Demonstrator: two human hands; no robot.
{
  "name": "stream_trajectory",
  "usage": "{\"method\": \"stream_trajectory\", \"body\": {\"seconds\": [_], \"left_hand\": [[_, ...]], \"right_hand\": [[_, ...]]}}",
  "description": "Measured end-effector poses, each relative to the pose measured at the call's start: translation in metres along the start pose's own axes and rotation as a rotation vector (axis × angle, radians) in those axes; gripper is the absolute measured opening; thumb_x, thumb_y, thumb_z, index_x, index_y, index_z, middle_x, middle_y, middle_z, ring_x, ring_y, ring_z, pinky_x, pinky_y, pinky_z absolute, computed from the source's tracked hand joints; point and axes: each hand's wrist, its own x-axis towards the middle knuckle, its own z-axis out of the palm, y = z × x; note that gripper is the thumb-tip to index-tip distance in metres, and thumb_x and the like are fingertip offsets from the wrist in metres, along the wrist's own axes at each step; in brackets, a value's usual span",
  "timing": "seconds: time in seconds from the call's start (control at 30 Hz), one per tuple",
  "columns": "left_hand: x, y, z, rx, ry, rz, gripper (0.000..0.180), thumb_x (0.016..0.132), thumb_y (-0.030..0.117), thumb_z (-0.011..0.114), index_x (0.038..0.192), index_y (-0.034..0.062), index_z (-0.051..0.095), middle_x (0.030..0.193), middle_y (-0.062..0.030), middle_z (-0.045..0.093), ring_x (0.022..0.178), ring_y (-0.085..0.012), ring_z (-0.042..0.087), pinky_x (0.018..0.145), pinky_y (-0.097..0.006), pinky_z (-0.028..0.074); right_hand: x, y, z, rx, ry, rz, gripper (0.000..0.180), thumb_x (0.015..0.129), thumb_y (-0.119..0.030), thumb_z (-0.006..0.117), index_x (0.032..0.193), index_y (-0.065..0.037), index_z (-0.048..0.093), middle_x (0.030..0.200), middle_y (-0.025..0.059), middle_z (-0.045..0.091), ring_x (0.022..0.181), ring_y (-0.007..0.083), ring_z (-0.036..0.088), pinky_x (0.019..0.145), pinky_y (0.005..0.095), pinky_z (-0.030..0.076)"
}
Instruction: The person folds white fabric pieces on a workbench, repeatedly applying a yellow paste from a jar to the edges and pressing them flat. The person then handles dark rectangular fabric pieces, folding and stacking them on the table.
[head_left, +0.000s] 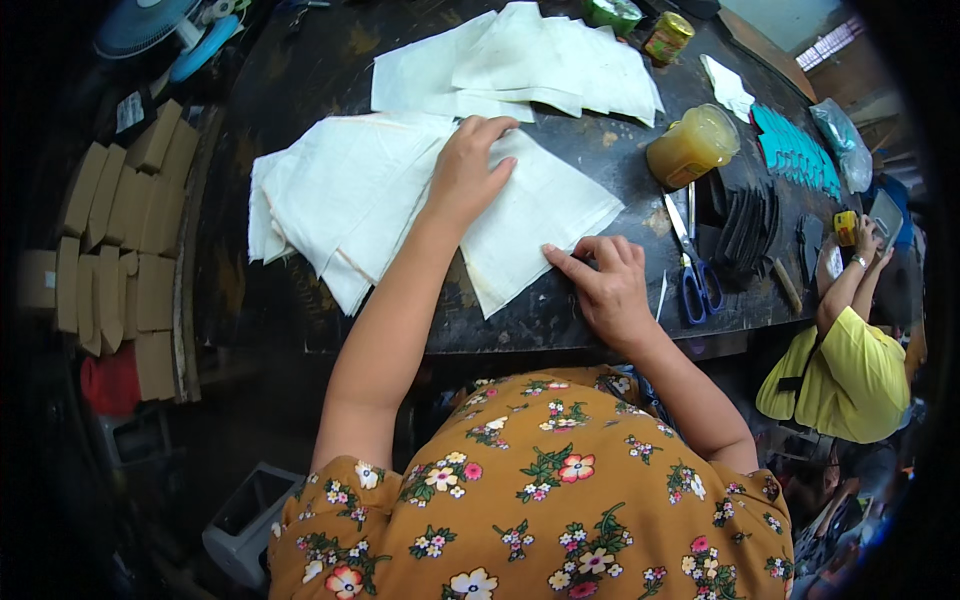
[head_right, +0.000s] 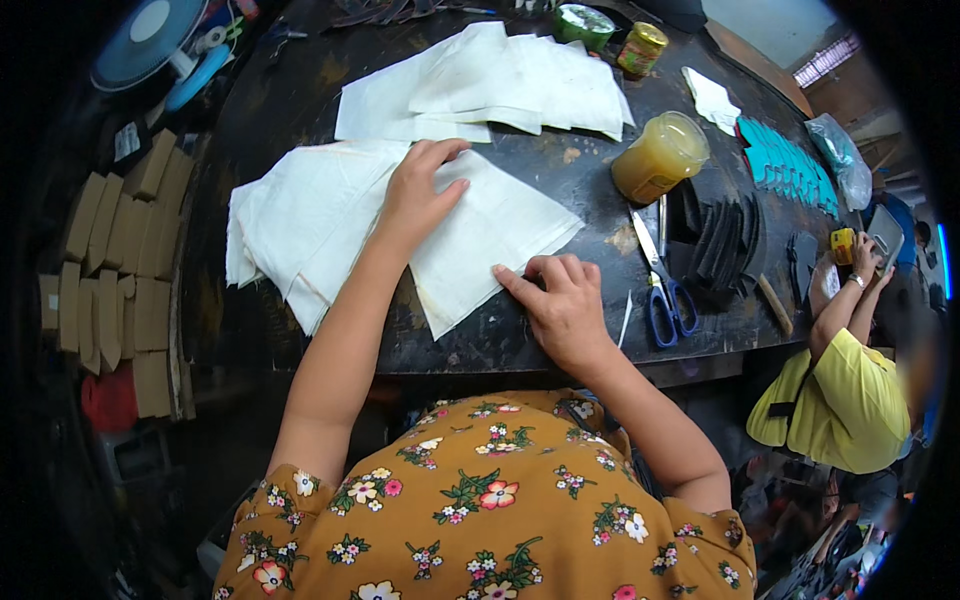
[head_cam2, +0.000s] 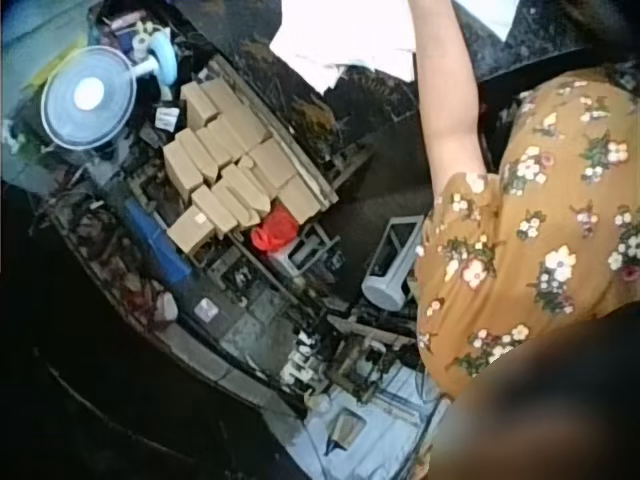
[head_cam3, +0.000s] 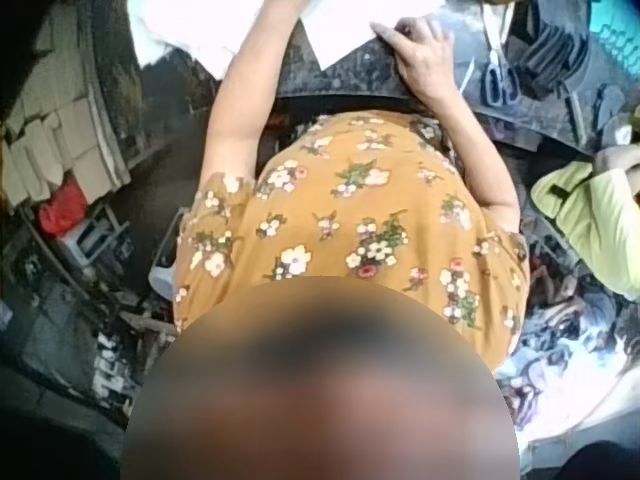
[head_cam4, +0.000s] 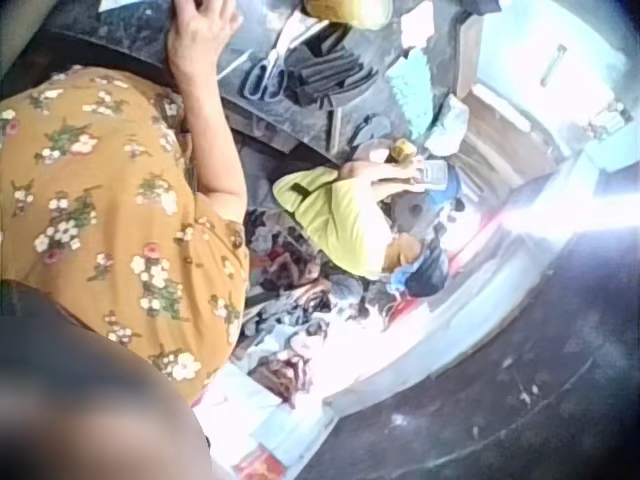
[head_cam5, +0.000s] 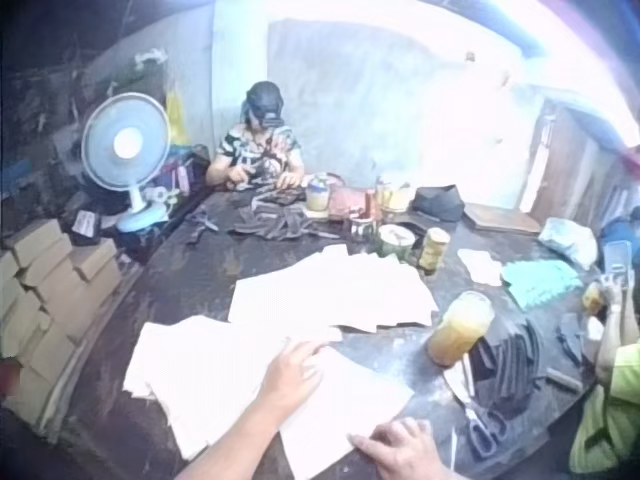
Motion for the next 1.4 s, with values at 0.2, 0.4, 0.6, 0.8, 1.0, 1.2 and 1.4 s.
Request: {"method": "stream_trajectory", "body": {"seconds": [0.2,0.4,0.6,0.8,1.0,1.2,1.4], "left_hand": [[-0.011,0.009,0.009,0.398,0.148,0.354,0.04,0.09,0.007,0.08,0.128,0.0203,0.08,0.133,-0.0097,0.071,0.131,-0.0298,0.065,0.118,-0.05,0.044],[-0.017,0.02,0.042,0.319,-0.242,0.432,0.03,0.104,0.018,0.069,0.132,0.0209,0.079,0.151,-0.0057,0.068,0.144,-0.0277,0.059,0.124,-0.048,0.039],[-0.021,0.014,0.049,0.317,-0.138,0.447,0.028,0.102,0.019,0.069,0.128,0.0206,0.08,0.146,-0.0071,0.071,0.142,-0.0276,0.061,0.124,-0.05,0.039],[-0.022,0.014,0.052,0.371,-0.064,0.411,0.03,0.103,0.016,0.066,0.13,0.0197,0.079,0.148,-0.0106,0.069,0.143,-0.0299,0.06,0.125,-0.05,0.037],[-0.022,0.013,0.051,0.364,-0.072,0.406,0.032,0.102,0.016,0.066,0.131,0.02,0.079,0.148,-0.01,0.069,0.144,-0.0295,0.059,0.125,-0.049,0.035],[-0.021,0.013,0.051,0.343,-0.084,0.401,0.031,0.102,0.016,0.067,0.131,0.0199,0.078,0.148,-0.0094,0.068,0.144,-0.0297,0.059,0.125,-0.049,0.035],[-0.02,0.013,0.047,0.363,-0.117,0.403,0.033,0.103,0.015,0.067,0.134,0.0193,0.077,0.151,-0.0093,0.067,0.144,-0.0309,0.058,0.124,-0.051,0.037]], "right_hand": [[0.009,0.023,-0.01,-0.128,0.038,0.022,0.05,0.091,-0.004,0.071,0.131,-0.031,0.082,0.111,0.0045,0.066,0.108,0.028,0.061,0.094,0.0441,0.043],[0.01,0.036,-0.016,-0.108,0.039,-0.034,0.049,0.087,-0.008,0.075,0.13,-0.031,0.082,0.111,0.0034,0.067,0.104,0.0266,0.062,0.092,0.0453,0.043],[-0.005,0.002,-0.023,0.01,-0.077,-0.15,0.049,0.083,-0.006,0.075,0.126,-0.027,0.081,0.113,0.0024,0.066,0.107,0.0257,0.061,0.093,0.0448,0.042],[0.001,-0.001,-0.012,-0.12,-0.073,-0.015,0.057,0.088,-0.005,0.069,0.142,-0.02,0.073,0.108,0.003,0.063,0.105,0.0247,0.059,0.09,0.0428,0.04],[-0.027,-0.046,-0.023,-0.023,-0.16,-0.263,0.051,0.09,-0.011,0.066,0.14,-0.015,0.073,0.109,0.0033,0.061,0.105,0.0245,0.057,0.095,0.0443,0.039],[-0.013,-0.035,-0.03,-0.064,-0.118,-0.092,0.049,0.09,-0.011,0.068,0.138,-0.017,0.072,0.112,0.0046,0.063,0.108,0.0256,0.058,0.094,0.0449,0.039],[-0.016,-0.034,-0.031,0.135,-0.213,-0.262,0.047,0.09,-0.012,0.068,0.136,-0.018,0.075,0.113,0.0039,0.063,0.109,0.0244,0.058,0.095,0.0443,0.041]]}}
